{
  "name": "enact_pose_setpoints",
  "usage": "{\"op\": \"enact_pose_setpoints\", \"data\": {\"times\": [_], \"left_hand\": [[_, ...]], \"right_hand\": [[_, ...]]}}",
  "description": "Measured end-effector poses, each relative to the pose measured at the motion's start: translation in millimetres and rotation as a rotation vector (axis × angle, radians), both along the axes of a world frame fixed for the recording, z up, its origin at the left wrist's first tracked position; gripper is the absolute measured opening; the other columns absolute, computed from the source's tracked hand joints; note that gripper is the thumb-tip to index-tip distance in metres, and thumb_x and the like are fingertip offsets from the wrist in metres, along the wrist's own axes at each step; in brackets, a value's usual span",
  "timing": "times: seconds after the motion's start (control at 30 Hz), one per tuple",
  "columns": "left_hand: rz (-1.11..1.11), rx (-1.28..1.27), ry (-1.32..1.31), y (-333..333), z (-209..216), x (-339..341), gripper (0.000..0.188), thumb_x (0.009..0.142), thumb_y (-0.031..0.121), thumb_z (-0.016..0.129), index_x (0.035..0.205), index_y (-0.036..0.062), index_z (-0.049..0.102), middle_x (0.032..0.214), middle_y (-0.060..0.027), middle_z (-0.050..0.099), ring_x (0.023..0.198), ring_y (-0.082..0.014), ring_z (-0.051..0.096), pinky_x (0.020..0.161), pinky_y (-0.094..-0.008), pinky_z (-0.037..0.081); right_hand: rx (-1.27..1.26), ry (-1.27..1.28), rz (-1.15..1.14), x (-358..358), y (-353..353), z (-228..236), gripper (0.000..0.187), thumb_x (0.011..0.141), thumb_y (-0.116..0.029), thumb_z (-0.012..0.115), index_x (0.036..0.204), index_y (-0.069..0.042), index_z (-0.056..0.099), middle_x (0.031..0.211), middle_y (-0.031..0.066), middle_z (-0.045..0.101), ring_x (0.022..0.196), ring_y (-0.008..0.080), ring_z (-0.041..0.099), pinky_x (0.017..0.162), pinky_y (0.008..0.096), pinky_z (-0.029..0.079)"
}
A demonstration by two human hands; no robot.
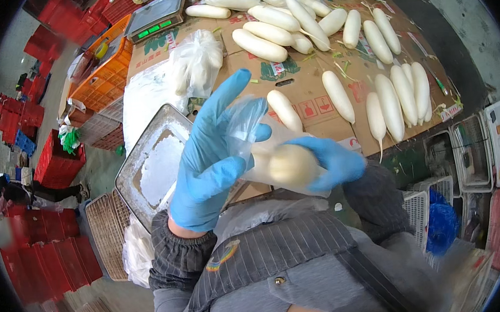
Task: The person repeatedly picks up white radishes, places them into a plastic bag, weighs the bag on a digital scale, and sets the bag aside. The process is repeated continuously with new bags and radishes.
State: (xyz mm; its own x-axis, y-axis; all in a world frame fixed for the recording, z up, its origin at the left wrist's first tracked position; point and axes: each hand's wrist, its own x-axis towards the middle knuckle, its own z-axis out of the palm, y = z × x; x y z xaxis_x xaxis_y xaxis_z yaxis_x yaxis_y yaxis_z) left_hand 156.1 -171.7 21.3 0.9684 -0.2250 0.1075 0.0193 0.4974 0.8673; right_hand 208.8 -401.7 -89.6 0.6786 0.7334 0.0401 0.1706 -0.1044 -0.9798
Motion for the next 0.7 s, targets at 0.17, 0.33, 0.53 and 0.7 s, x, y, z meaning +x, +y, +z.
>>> {"op": "enact_pose_setpoints", "data": {"times": [0.17, 0.33, 0.53, 0.7], "left_hand": [[0.041, 0.151, -0.103, 4.3, 27.1, 19.0, 0.081, 0.073, 0.019, 0.069, 0.142, -0.0015, 0.032, 0.119, -0.0118, 0.057, 0.095, -0.0118, 0.059, 0.074, -0.0186, 0.047], [-0.072, 0.033, -0.288, 49.0, 57.3, 39.0, 0.092, 0.075, 0.023, 0.072, 0.145, -0.0030, 0.019, 0.114, -0.0220, 0.058, 0.084, -0.0114, 0.059, 0.058, -0.0156, 0.045], [0.190, -0.081, -0.480, 152.6, 98.0, 0.0, 0.067, 0.094, 0.027, 0.047, 0.145, -0.0049, 0.018, 0.127, -0.0289, 0.049, 0.095, -0.0247, 0.058, 0.083, -0.0307, 0.049], [0.628, 0.233, -0.583, 203.5, 128.1, -96.3, 0.071, 0.095, 0.033, 0.045, 0.146, -0.0026, 0.012, 0.125, -0.0276, 0.052, 0.094, -0.0263, 0.062, 0.081, -0.0313, 0.054]], "right_hand": [[-0.268, -0.326, -0.261, 5.7, -8.3, -41.3, 0.085, 0.066, -0.030, 0.078, 0.138, -0.007, 0.040, 0.139, 0.0189, 0.041, 0.133, 0.0349, 0.033, 0.111, 0.0411, 0.026], [-0.686, -0.514, -0.292, 9.6, -36.9, 27.5, 0.090, 0.066, -0.025, 0.079, 0.142, -0.007, 0.035, 0.140, 0.0192, 0.040, 0.133, 0.0352, 0.033, 0.111, 0.0420, 0.025], [-0.586, -0.995, -0.239, 49.5, 8.9, 112.1, 0.089, 0.063, -0.024, 0.080, 0.140, -0.007, 0.038, 0.139, 0.0185, 0.041, 0.131, 0.0351, 0.035, 0.110, 0.0430, 0.026], [-0.482, -1.274, -0.108, 54.8, 112.1, 128.9, 0.094, 0.057, -0.028, 0.083, 0.138, -0.006, 0.040, 0.143, 0.0177, 0.036, 0.135, 0.0356, 0.029, 0.113, 0.0458, 0.019]]}}
